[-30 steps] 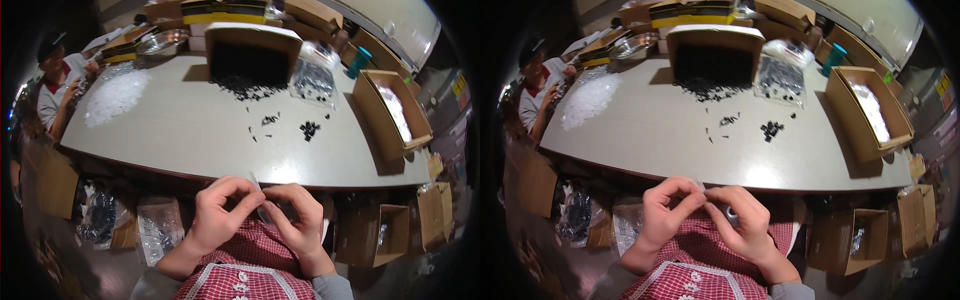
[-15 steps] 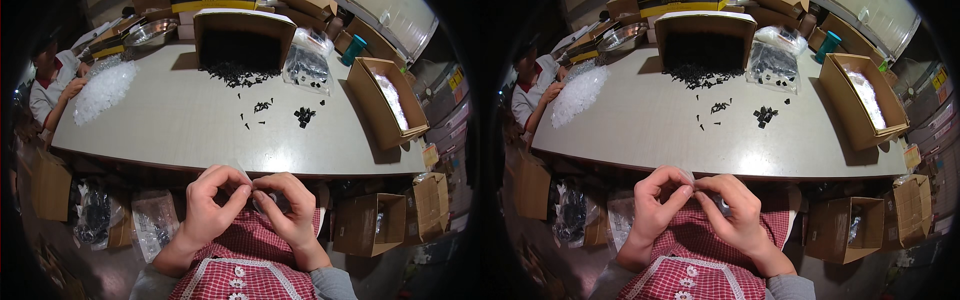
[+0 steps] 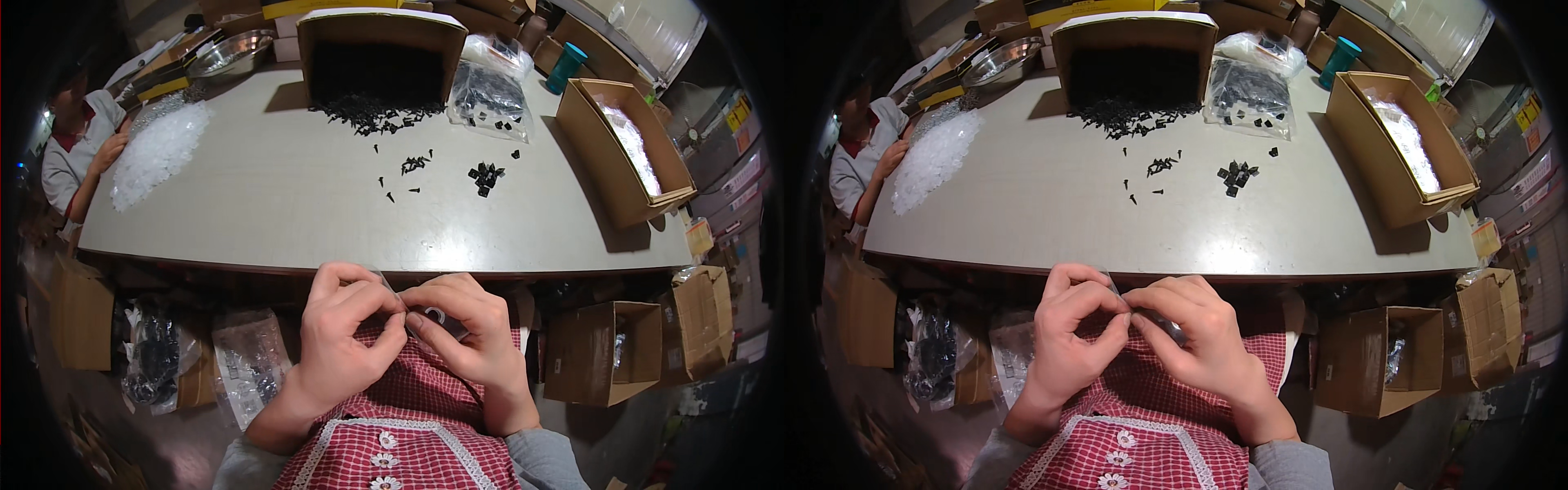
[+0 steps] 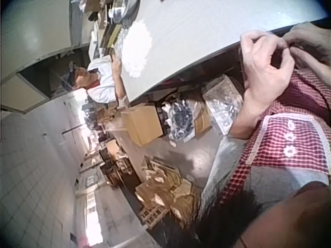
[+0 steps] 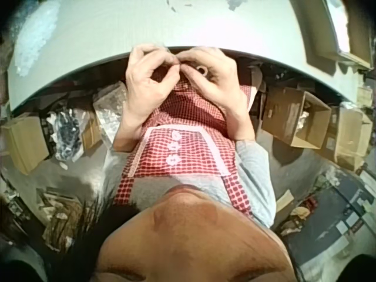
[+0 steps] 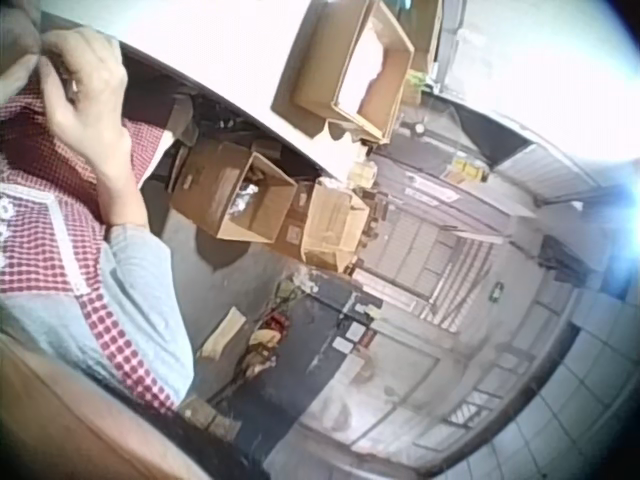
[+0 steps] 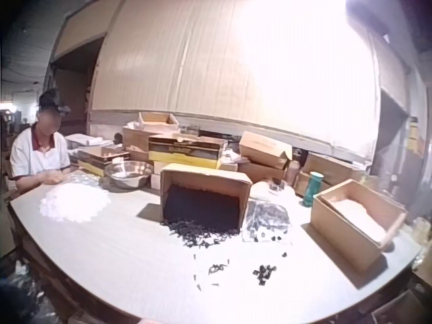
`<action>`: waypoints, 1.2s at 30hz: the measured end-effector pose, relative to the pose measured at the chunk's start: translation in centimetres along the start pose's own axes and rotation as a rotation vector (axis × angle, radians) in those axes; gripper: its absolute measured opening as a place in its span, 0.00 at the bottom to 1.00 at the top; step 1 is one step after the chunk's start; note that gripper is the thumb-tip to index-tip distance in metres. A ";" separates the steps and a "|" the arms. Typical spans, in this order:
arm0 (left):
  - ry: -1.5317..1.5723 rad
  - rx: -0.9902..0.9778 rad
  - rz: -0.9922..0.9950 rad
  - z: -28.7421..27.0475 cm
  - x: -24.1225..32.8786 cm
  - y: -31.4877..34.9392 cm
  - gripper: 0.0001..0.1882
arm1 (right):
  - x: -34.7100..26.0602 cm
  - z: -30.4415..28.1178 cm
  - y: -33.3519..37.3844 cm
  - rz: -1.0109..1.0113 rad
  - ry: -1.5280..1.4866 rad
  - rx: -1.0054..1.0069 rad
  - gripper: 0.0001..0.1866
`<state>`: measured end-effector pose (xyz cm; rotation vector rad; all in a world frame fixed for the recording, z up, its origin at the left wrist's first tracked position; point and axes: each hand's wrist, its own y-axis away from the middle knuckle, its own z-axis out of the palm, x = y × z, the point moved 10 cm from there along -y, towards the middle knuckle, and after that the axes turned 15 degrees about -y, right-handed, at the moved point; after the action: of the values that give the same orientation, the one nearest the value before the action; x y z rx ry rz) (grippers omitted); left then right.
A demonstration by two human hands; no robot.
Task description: The person sorts small plastic or metal parts by hand, placing them into small clear plastic bags.
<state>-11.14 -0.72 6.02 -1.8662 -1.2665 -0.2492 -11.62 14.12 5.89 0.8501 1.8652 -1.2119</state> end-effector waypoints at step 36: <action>-0.155 0.083 0.144 -0.9 2.7 0.8 0.07 | -1.7 -0.9 1.9 -0.166 0.241 0.210 0.11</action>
<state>-9.00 0.29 7.72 -1.9242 -1.2181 0.0248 -9.40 15.41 6.73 1.0082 2.0579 -1.4828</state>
